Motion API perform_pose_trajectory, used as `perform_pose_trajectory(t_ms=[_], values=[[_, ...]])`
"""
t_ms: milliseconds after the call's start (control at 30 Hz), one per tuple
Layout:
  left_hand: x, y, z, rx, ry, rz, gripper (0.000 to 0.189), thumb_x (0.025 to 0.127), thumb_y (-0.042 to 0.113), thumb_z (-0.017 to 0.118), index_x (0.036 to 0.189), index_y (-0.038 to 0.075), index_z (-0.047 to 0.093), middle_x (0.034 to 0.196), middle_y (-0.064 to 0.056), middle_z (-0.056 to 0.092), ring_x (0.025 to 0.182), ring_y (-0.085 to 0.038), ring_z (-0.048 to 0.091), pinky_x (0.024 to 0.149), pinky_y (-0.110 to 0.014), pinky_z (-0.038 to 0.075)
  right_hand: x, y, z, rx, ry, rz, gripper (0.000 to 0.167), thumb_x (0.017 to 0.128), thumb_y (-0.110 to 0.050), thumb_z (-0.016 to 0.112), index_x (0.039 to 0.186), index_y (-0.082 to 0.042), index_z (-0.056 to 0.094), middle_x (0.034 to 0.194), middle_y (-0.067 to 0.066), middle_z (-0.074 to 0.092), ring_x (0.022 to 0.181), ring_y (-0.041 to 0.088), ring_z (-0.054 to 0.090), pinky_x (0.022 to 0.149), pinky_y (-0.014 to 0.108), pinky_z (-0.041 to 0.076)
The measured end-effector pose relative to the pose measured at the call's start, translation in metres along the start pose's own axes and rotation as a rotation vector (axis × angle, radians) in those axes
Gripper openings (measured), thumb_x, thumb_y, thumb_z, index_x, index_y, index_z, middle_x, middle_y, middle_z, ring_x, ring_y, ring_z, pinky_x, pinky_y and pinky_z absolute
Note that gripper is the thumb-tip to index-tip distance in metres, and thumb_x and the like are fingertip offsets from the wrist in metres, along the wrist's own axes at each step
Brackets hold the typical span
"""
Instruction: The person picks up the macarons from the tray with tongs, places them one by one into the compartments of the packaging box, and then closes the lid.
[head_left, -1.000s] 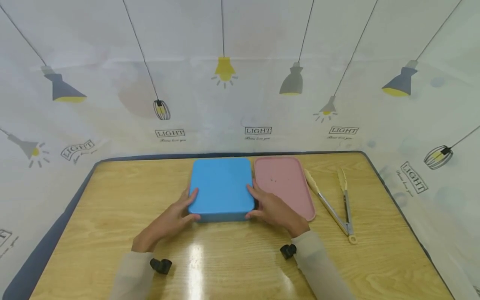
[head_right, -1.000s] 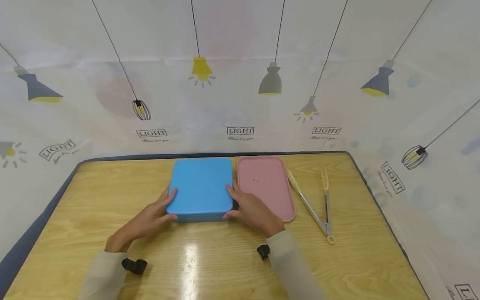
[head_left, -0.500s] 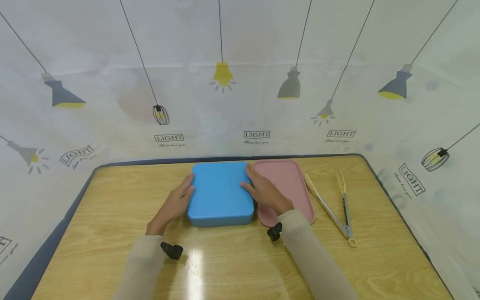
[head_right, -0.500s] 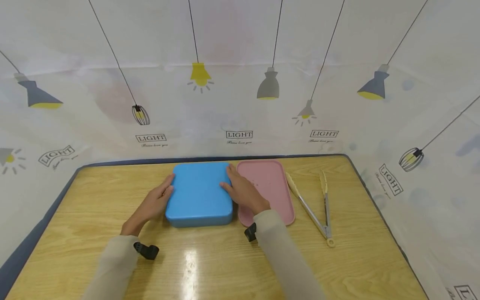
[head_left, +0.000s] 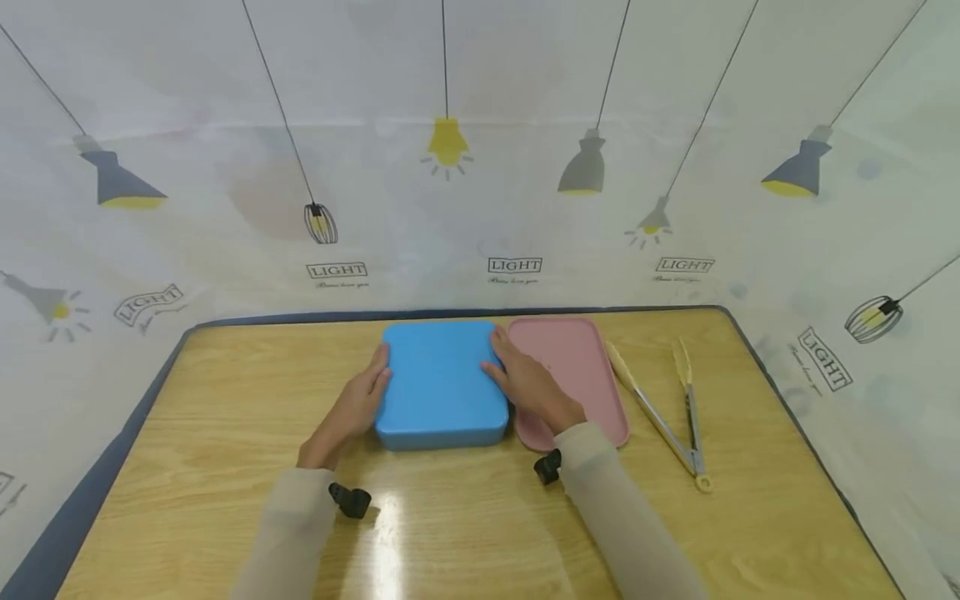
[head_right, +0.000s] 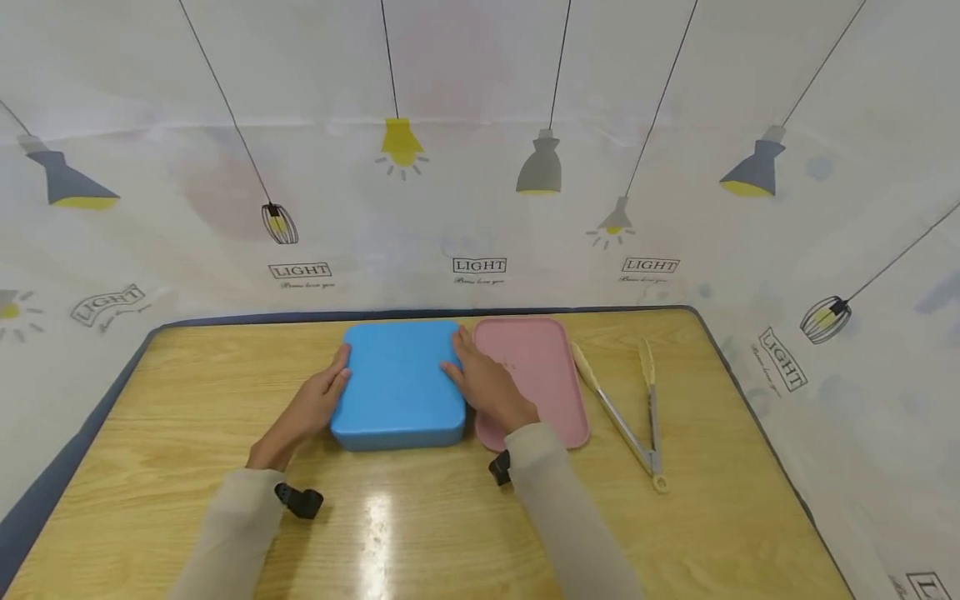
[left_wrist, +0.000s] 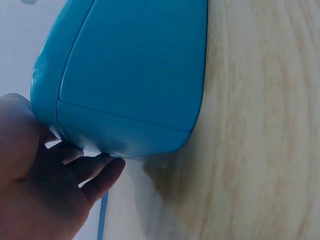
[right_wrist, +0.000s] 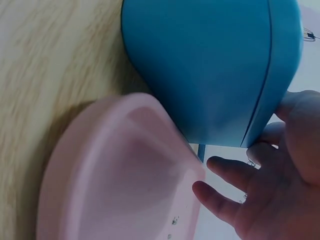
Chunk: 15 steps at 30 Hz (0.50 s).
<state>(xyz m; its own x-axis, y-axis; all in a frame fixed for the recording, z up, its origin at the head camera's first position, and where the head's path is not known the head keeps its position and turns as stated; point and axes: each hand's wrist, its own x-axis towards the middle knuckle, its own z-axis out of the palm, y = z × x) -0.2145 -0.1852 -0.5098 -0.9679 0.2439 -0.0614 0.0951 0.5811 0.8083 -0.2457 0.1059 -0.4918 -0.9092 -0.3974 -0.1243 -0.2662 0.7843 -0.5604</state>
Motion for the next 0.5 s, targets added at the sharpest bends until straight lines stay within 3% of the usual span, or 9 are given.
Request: perform_pose_trajectory(t_ms=[200,500], values=[[0.0023,0.0031,0.0041,-0.049,-0.042,-0.048,0.056,0.111,0.027,0.025,0.159,0.007,0.006,0.167,-0.007,0.001,0.154,-0.028,0.002,0.124,-0.047,0.008,-0.0053,0.0053,0.0008,0.015,0.002,-0.001,0.068,0.107,-0.041,0.038,0.160,-0.010,0.008,0.167,0.002,0.003,0.152,0.025,0.016,0.121,0.051,0.021],[-0.0068,-0.0031,-0.0037,0.013,-0.003,-0.028,0.056,0.111,0.028,0.027,0.159,0.005,0.010,0.166,-0.010,0.006,0.153,-0.030,0.007,0.124,-0.048,0.011,0.0013,-0.0020,0.0073,-0.019,-0.001,-0.022,0.067,0.107,-0.044,0.035,0.160,-0.012,0.008,0.167,-0.001,0.002,0.153,0.020,0.013,0.123,0.049,0.019]])
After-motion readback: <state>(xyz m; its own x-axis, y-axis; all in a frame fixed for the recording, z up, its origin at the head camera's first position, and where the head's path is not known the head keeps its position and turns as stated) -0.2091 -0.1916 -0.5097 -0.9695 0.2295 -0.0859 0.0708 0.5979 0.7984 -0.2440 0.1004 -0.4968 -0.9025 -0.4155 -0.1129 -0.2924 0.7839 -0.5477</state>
